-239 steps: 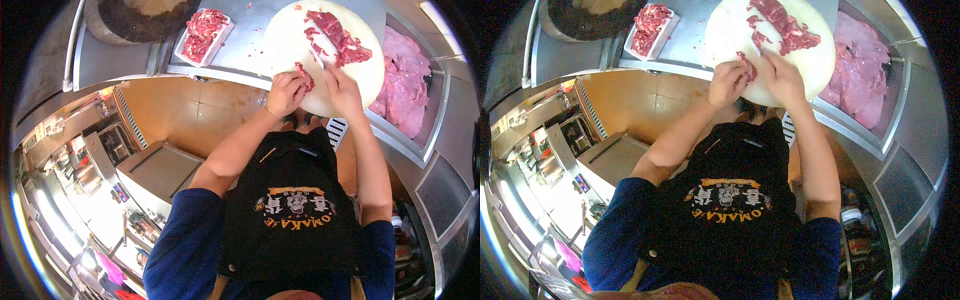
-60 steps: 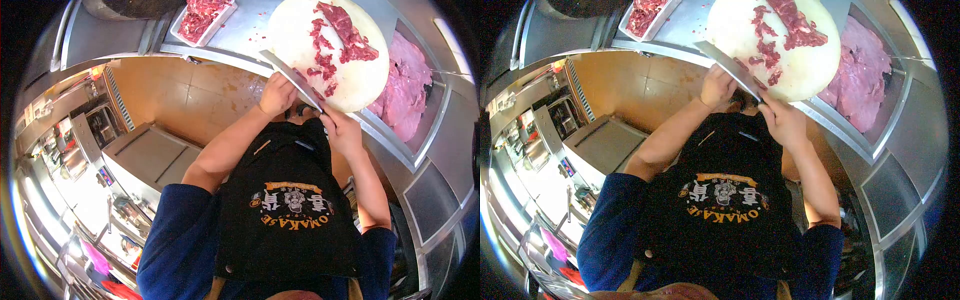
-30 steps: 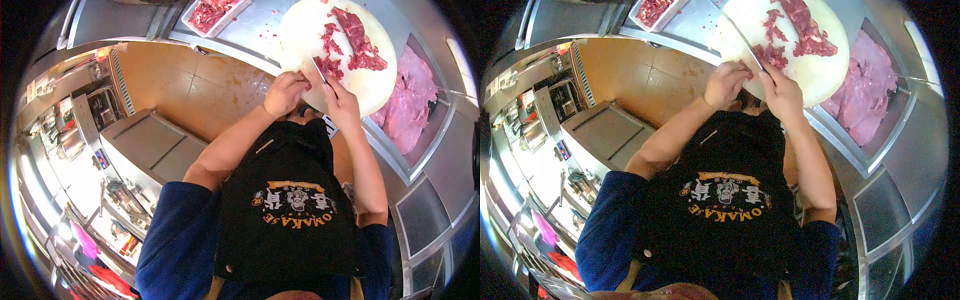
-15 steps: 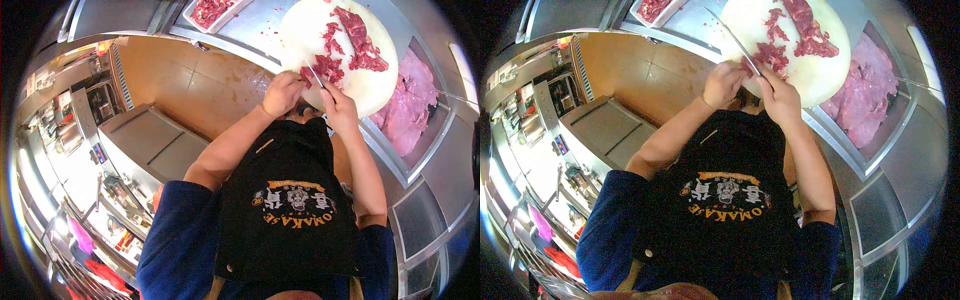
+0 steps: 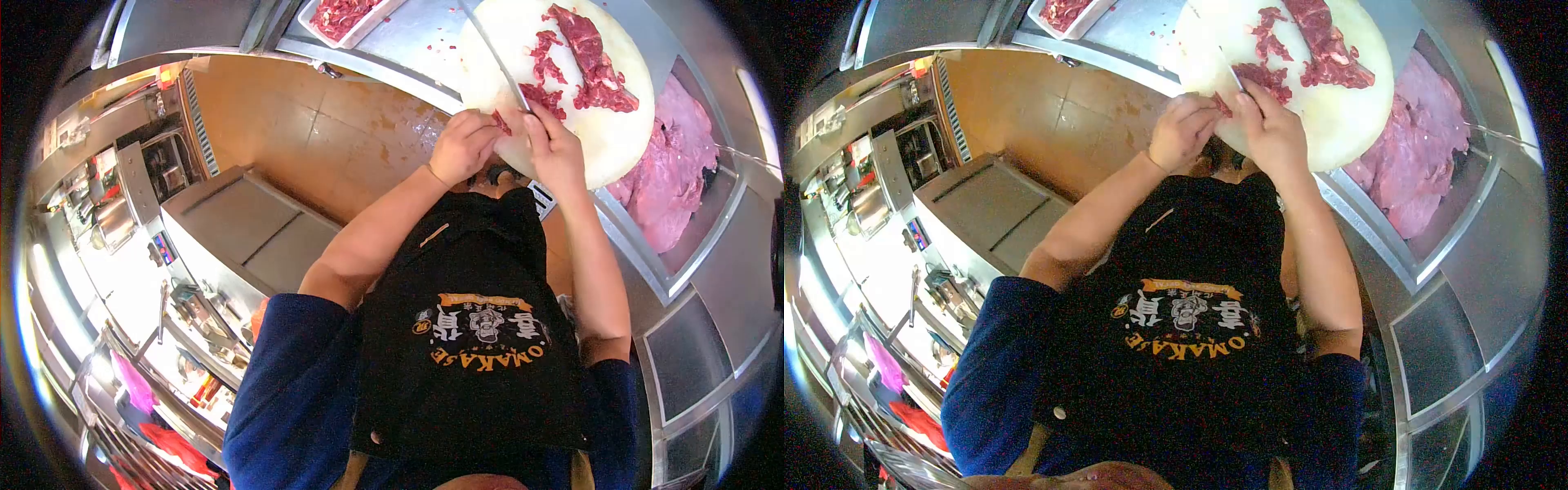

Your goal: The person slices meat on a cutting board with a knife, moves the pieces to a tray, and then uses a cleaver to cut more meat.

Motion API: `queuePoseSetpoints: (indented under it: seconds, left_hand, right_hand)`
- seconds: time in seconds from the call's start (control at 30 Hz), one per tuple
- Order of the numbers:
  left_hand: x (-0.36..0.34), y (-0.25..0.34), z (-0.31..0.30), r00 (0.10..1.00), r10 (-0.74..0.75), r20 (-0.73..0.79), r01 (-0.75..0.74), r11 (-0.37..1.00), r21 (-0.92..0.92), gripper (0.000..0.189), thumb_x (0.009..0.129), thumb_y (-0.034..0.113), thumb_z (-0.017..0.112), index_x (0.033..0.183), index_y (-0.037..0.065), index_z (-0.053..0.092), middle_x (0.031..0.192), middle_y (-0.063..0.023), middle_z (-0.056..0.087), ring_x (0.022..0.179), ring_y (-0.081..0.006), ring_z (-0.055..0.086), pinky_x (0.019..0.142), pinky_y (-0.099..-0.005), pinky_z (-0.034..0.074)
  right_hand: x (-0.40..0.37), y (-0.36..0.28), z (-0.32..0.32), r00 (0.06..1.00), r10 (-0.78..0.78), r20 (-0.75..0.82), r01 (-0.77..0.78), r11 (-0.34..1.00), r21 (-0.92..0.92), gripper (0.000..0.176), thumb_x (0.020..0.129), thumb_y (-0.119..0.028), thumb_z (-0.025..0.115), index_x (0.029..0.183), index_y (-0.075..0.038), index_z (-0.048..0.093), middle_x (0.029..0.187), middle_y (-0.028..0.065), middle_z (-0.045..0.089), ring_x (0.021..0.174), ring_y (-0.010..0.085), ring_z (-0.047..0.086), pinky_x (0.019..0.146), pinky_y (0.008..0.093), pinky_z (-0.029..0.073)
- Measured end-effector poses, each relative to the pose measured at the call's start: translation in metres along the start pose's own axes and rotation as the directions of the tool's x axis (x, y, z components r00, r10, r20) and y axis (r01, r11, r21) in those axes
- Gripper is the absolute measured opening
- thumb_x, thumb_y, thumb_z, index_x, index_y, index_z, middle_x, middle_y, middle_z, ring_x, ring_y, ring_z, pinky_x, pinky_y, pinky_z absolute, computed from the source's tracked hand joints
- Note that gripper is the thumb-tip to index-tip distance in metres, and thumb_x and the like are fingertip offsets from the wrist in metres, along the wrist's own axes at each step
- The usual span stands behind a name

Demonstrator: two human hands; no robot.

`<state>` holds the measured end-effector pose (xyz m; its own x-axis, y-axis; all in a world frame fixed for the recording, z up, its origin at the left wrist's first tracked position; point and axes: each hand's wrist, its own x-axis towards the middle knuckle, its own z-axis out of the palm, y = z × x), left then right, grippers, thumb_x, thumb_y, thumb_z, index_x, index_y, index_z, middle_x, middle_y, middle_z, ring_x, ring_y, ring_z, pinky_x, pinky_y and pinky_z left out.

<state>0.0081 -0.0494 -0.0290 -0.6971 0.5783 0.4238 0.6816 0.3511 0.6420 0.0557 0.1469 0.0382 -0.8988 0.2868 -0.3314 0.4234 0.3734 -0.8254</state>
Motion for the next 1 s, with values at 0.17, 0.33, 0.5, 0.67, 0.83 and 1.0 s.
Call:
queuePoseSetpoints:
  seconds: [0.17, 0.33, 0.5, 0.67, 0.83, 1.0]
  left_hand:
    - [-0.001, -0.001, -0.001, 1.0, -0.016, 0.017, 0.016, 1.0, -0.017, 0.022, 0.079, 0.003, 0.076, 0.101, 0.006, 0.075, 0.107, -0.0095, 0.068, 0.103, -0.0323, 0.065, 0.091, -0.043, 0.055]
    - [0.001, 0.0, -0.005, 1.0, -0.008, 0.026, 0.009, 1.0, -0.026, 0.021, 0.079, 0.004, 0.076, 0.1, 0.006, 0.075, 0.106, -0.0098, 0.068, 0.103, -0.0323, 0.065, 0.091, -0.0431, 0.054]
    - [0.008, 0.0, -0.009, 0.99, -0.021, 0.141, 0.022, 1.0, -0.012, 0.018, 0.082, 0.005, 0.075, 0.1, 0.007, 0.075, 0.105, -0.0103, 0.069, 0.102, -0.0322, 0.065, 0.09, -0.0429, 0.054]
    - [0.037, -0.002, -0.001, 0.984, 0.071, 0.164, -0.076, 0.997, 0.02, 0.022, 0.085, 0.001, 0.071, 0.106, 0.005, 0.074, 0.109, -0.0133, 0.068, 0.098, -0.0323, 0.068, 0.088, -0.0417, 0.056]
    - [0.105, -0.019, 0.021, 0.99, -0.079, 0.116, 0.1, 0.976, -0.192, 0.025, 0.085, 0.003, 0.069, 0.109, 0.006, 0.074, 0.114, -0.0141, 0.069, 0.1, -0.0358, 0.069, 0.088, -0.0425, 0.059]
    - [0.177, -0.074, 0.058, 0.994, 0.04, 0.106, -0.049, 0.995, 0.082, 0.026, 0.088, 0.015, 0.072, 0.113, 0.007, 0.075, 0.115, -0.0161, 0.071, 0.109, -0.0359, 0.068, 0.098, -0.0454, 0.054]
  right_hand:
    - [-0.06, 0.011, -0.04, 0.976, -0.108, 0.19, 0.151, 0.961, -0.231, 0.034, 0.105, -0.031, 0.065, 0.132, -0.013, 0.072, 0.116, 0.0206, 0.075, 0.106, 0.0388, 0.074, 0.092, 0.042, 0.058]
    - [-0.059, 0.004, -0.029, 0.968, -0.149, 0.203, 0.189, 0.963, -0.19, 0.033, 0.104, -0.03, 0.067, 0.131, -0.012, 0.073, 0.112, 0.02, 0.076, 0.101, 0.0385, 0.074, 0.089, 0.0426, 0.058]
    - [-0.019, 0.001, -0.008, 0.989, -0.092, 0.112, 0.097, 0.995, -0.034, 0.034, 0.106, -0.03, 0.064, 0.134, -0.012, 0.071, 0.108, 0.0178, 0.077, 0.094, 0.0337, 0.076, 0.083, 0.0391, 0.059]
    - [-0.057, 0.043, -0.016, 0.978, 0.206, -0.022, -0.163, 0.832, 0.53, 0.04, 0.111, -0.035, 0.057, 0.137, -0.007, 0.065, 0.082, 0.007, 0.068, 0.061, 0.0144, 0.062, 0.058, 0.026, 0.051]
    - [-0.114, 0.088, -0.023, 0.962, 0.273, -0.022, -0.109, 0.456, 0.883, 0.041, 0.113, -0.045, 0.047, 0.103, -0.007, 0.058, 0.071, 0.0053, 0.059, 0.052, 0.0144, 0.054, 0.049, 0.0291, 0.047]
    - [-0.145, 0.146, 0.01, 0.879, 0.477, 0.02, -0.101, 0.146, 0.984, 0.047, 0.112, -0.051, 0.045, 0.095, -0.009, 0.056, 0.067, 0.0044, 0.057, 0.05, 0.016, 0.053, 0.048, 0.0294, 0.046]
